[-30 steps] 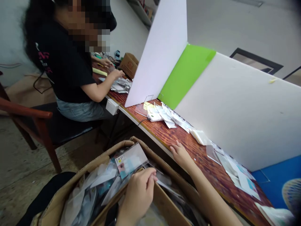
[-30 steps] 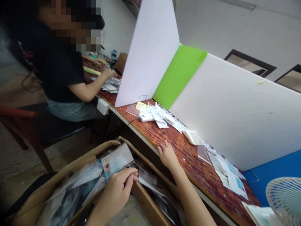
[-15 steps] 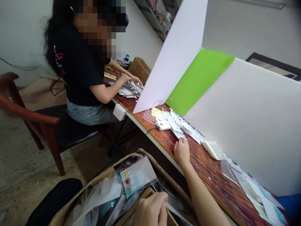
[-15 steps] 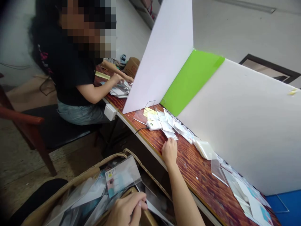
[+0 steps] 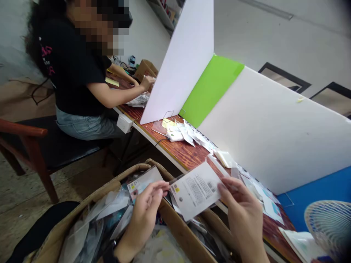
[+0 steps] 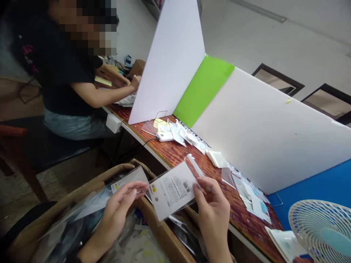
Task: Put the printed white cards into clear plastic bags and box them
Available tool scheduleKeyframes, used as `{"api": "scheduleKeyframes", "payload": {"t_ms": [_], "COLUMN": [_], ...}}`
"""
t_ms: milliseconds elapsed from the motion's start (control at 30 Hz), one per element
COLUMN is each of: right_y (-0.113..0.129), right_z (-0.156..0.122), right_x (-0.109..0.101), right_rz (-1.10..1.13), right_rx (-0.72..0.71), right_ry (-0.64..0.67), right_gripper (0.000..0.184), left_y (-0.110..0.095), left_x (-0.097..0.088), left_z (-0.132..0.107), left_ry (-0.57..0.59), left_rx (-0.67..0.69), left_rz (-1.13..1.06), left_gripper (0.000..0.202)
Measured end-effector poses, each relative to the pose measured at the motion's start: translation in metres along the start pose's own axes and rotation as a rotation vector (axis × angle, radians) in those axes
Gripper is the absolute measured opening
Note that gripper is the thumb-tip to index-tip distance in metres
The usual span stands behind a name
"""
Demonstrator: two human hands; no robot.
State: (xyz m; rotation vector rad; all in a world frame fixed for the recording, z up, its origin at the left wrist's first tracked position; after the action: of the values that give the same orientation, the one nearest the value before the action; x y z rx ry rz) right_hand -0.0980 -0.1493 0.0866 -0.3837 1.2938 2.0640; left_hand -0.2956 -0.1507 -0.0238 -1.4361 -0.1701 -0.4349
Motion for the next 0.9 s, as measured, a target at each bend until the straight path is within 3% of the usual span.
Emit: {"api": "scheduleKeyframes", "payload": {"t_ms": [167,233,333,400,633,900], "right_y": [0.002,-0.005,-0.011,-0.01,-0.009,-0.014], "right_z": [-0.054,-0.064,-0.071,-0.072,-0.073,-0.075], "right_x": [-0.008,-0.007,0.0,0.005,0.02,0.028], "right_rz": [0.176,0.28,0.355,0.325,0.079,0.041], "right_rx": [0.059,0.139,0.19,0.158,0.025,0.043], "right_ry": [-0.013,0.08,0.212,0.247,0.325,0.381], "right_gripper": [0.011,0.014,0.013,0.01,0.017,0.018], "left_y": [-0.003,-0.003,-0.004,-0.005,0.0,0.006], "left_x": [-0.004,0.0,0.015,0.023,0.03,0.031], "left_z": [0.007,0.005,-0.004,-0.01,-0.011,-0.01], "left_ry": [0.069,0.204,0.518,0.593,0.332,0.264], "left_rx": [-0.016,-0.044,-0.164,-0.213,-0.196,-0.154], "left_rz": [-0.091,-0.189,-0.352,-0.369,-0.173,-0.091], "left_gripper": [0.026,0.031,0.042,0.039,0.033,0.031]}}
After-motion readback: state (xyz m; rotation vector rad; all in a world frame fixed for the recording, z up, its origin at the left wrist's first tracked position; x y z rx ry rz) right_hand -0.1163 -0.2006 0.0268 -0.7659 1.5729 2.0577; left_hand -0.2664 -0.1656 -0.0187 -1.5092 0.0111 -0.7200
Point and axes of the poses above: each hand's wrist, its own z-axis towards the middle knuckle, its own x-axis out of the palm, y = z × x, the point moved 2 cm from there along z, towards the middle knuckle, and after that the axes turned 11 degrees about y, right-handed, at the moved point
